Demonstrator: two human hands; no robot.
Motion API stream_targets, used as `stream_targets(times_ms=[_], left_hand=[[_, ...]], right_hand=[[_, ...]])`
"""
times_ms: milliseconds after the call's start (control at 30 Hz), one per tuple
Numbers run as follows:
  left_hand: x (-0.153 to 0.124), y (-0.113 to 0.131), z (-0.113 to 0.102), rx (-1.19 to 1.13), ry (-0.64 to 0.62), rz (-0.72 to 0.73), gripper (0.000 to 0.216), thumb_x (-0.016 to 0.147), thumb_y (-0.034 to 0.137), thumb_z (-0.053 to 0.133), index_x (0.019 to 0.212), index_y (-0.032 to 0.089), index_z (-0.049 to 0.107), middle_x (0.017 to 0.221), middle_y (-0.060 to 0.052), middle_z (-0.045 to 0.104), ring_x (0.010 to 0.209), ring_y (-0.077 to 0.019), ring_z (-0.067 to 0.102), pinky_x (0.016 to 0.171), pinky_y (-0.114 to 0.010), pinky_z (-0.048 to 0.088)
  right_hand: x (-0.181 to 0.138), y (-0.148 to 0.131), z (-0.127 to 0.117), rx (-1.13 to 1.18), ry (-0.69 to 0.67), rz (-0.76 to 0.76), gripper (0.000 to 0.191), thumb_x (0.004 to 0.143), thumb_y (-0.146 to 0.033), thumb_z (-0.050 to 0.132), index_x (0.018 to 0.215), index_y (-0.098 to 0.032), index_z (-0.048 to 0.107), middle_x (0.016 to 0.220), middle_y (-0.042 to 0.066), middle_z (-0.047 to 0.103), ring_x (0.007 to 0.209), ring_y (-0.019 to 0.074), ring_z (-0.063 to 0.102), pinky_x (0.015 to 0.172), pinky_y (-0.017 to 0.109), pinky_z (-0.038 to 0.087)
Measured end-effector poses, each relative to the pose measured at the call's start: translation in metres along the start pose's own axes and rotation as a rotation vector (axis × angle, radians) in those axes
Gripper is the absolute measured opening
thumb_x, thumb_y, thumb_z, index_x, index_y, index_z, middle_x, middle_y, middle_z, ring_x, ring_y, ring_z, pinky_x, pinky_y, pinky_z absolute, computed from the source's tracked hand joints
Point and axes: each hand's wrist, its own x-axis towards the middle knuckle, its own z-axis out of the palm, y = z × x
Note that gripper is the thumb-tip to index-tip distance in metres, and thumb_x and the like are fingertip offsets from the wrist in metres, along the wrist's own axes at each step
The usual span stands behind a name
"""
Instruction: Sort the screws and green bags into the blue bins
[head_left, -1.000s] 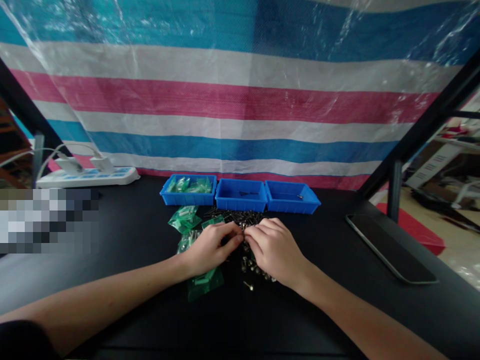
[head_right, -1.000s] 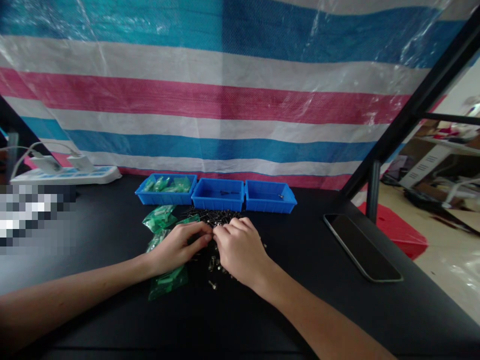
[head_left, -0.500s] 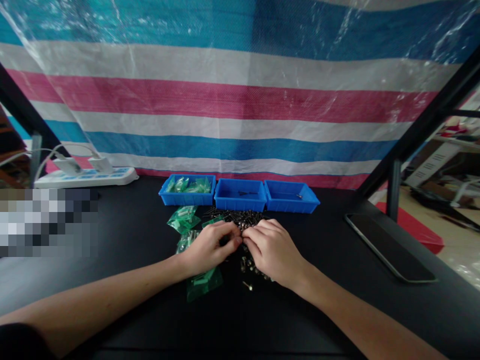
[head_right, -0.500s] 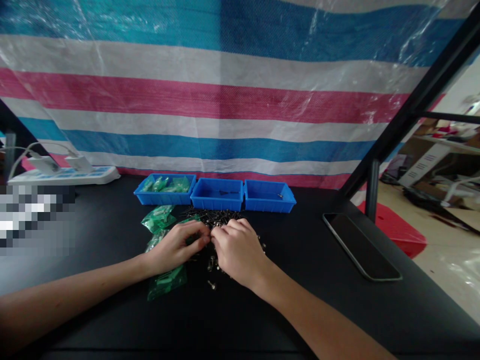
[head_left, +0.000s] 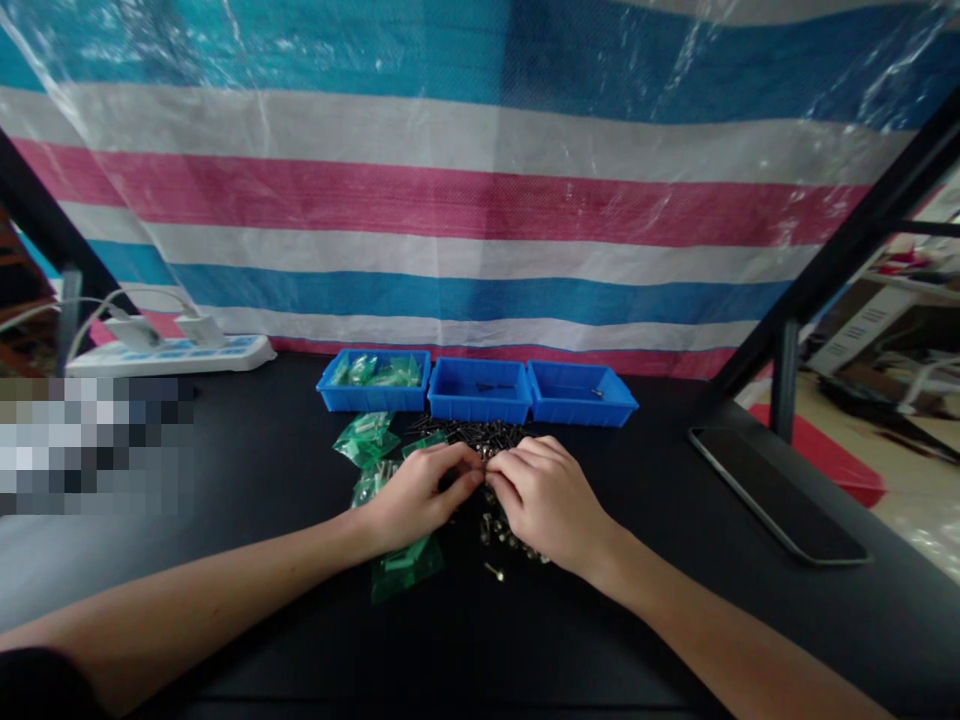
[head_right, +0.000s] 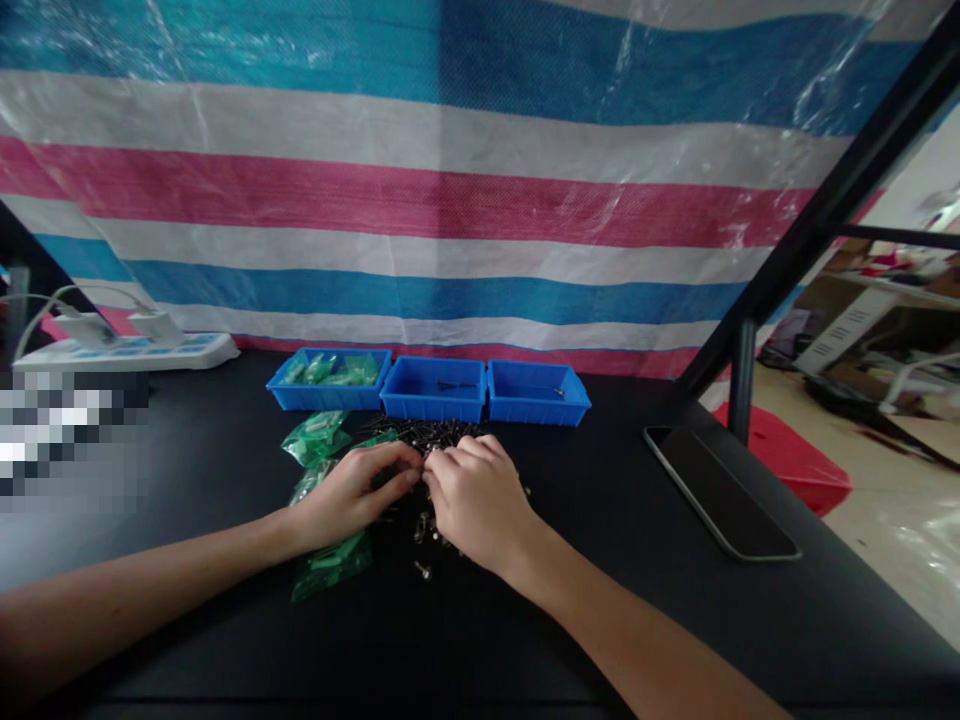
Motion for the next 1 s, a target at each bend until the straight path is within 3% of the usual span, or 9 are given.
stream_targets(times_ms=[533,800,1000], left_hand=[[-0.0001,-0.0011,-0.0009,0.034,0.019,0.064,0.019,0.087,0.027,0.041,0.077,0.017,0.053,0.069,0.001,0.055,0.069,-0.013,0.052,0.065,-0.023,0.039],[-0.001,-0.0004,0.0006,-0.036,0.023,-0.007,0.014,0.084,0.024,0.044,0.094,0.018,0.051,0.07,0.002,0.056,0.062,-0.0116,0.052,0.056,-0.021,0.039],[-0.001,-0.0013,0.0013,-0.05,0.024,-0.009,0.01,0.082,0.023,0.046,0.089,0.018,0.05,0.068,0.003,0.055,0.062,-0.0116,0.051,0.055,-0.021,0.038]], right_hand=[[0.0007,-0.0001,-0.0013,-0.002,-0.014,0.006,0.014,0.083,-0.016,0.05,0.073,-0.017,0.059,0.069,0.002,0.062,0.07,0.0154,0.052,0.07,0.028,0.032],[0.001,0.0012,-0.003,0.008,0.001,0.021,0.016,0.085,-0.017,0.048,0.076,-0.017,0.061,0.071,0.002,0.064,0.071,0.0155,0.053,0.071,0.028,0.032],[0.0009,0.0016,-0.0015,-0.001,-0.023,0.01,0.016,0.085,-0.018,0.048,0.076,-0.017,0.061,0.07,0.002,0.064,0.07,0.0155,0.053,0.07,0.029,0.032]])
